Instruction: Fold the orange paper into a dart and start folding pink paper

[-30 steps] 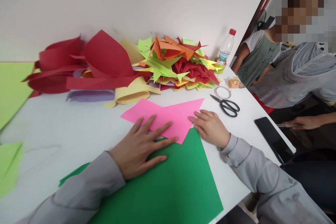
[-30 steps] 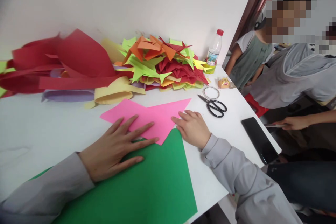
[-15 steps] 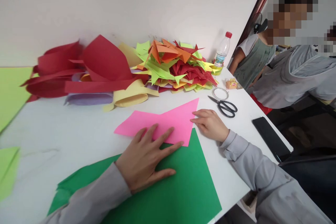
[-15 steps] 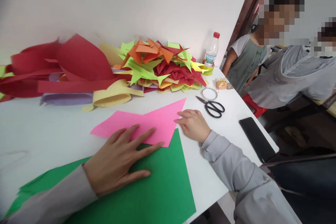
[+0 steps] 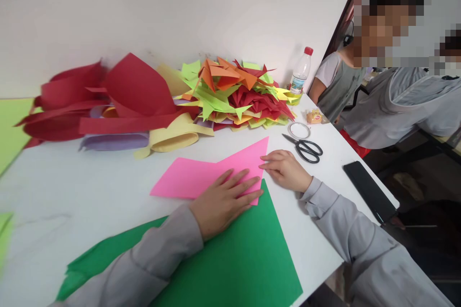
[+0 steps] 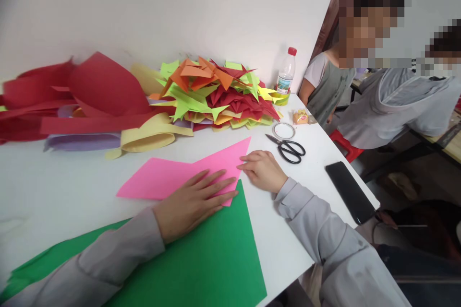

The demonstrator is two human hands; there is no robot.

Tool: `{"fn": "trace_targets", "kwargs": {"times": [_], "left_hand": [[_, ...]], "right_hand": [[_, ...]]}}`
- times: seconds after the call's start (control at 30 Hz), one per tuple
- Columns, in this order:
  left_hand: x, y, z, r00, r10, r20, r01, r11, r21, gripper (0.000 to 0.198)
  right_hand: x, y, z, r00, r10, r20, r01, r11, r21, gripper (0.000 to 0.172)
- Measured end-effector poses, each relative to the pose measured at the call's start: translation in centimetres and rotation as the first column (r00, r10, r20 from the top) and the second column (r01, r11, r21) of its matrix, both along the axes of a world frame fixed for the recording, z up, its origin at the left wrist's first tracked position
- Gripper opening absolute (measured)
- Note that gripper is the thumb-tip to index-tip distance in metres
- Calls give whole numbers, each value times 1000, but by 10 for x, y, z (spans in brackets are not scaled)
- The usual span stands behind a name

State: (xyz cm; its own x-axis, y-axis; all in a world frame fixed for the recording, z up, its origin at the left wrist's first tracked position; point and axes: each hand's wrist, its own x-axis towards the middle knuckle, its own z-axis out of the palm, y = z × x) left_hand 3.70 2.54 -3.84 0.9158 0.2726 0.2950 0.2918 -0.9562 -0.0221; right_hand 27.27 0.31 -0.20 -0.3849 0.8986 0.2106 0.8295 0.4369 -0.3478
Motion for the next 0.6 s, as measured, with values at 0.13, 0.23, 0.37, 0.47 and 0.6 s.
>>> {"fn": "trace_targets", "kwargs": {"times": [0.13,0.23,0.37,0.47,0.6], "left_hand": [[-2,-1,-2,1000,7,-26,-8,1000,-22,38],[-2,-2,1,999,14,-32,-15,999,-32,37],[-3,-1,1,999,3,-32,-4,1000,-29,39],[-4,1,-1,1000,-7,-16,6,999,-47,41],[-4,4,-3,1000,-3,-16,2,998,-67,42]], "right_hand": [[1,0,0,1000,9,7,-9,1000,14,25],[1,0,-2,1000,24,18,-24,999,24,26],[-2,2,-5,1000,-12,-2,12,1000,29,27],[-6,4,-8,996,-80,-31,81,996,25,29],[-8,7,-11,994,-96,-60,98,995,31,28]]}}
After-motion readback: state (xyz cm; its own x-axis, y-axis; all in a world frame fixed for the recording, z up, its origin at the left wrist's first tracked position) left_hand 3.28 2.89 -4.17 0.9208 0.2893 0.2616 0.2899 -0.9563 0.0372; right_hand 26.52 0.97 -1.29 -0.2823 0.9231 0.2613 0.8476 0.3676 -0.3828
